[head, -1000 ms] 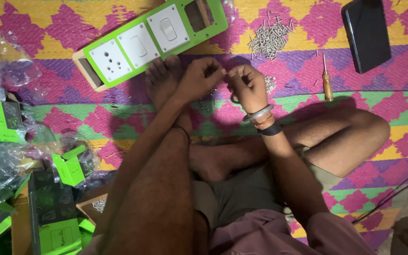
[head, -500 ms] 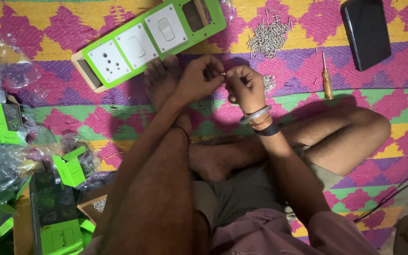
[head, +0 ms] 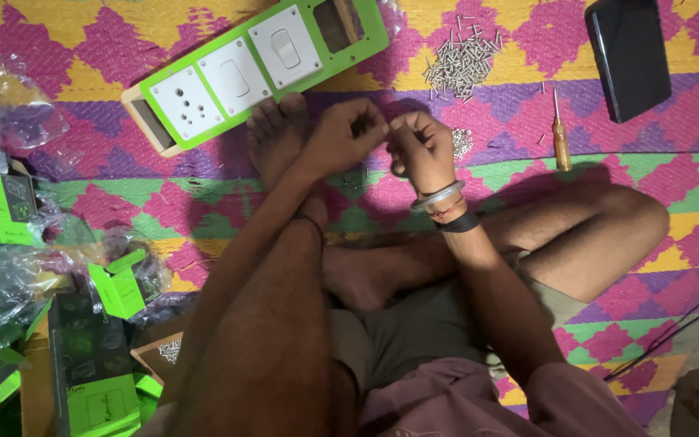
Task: The person sits on a patterned mat and assembles small metal screws into white plastic electrical socket modules. They pick up screws from a pile on the floor and insert them into the modules one by one.
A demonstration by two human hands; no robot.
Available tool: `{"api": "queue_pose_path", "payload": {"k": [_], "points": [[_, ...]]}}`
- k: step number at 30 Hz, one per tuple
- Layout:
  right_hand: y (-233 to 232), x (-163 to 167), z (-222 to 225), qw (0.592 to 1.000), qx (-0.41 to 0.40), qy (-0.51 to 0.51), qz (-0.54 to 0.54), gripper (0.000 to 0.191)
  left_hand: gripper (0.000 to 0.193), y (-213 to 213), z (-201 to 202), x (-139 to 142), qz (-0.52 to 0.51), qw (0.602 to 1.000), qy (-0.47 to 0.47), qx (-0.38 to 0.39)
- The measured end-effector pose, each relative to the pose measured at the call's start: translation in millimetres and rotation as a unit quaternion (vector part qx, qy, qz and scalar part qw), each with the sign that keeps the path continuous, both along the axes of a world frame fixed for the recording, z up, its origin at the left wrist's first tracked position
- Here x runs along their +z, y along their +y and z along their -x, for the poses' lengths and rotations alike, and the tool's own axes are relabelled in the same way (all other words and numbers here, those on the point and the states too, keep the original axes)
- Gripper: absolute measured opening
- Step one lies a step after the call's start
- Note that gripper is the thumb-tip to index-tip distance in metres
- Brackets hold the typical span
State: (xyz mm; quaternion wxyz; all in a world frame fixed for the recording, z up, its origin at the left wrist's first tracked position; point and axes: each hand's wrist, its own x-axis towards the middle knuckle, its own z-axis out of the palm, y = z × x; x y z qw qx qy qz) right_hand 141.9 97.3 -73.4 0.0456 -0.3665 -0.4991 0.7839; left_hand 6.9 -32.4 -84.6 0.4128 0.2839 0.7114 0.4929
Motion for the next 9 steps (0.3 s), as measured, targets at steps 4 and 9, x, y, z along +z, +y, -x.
{"api": "queue_pose_path", "payload": {"k": [4, 9], "points": [[3.7, -2.9, -1.1, 1.000, -0.023, -0.007, 0.016, 0.015, 0.030, -1.0, -5.8, -6.5, -0.066, 0.997, -0.014, 0.023], [1.5, -10.2, -2.5, 1.000, -0.009, 0.005, -0.022, 0.014, 0.027, -8.7, -2.8, -40.2, 0.005, 1.000, -0.019, 0.023]]}}
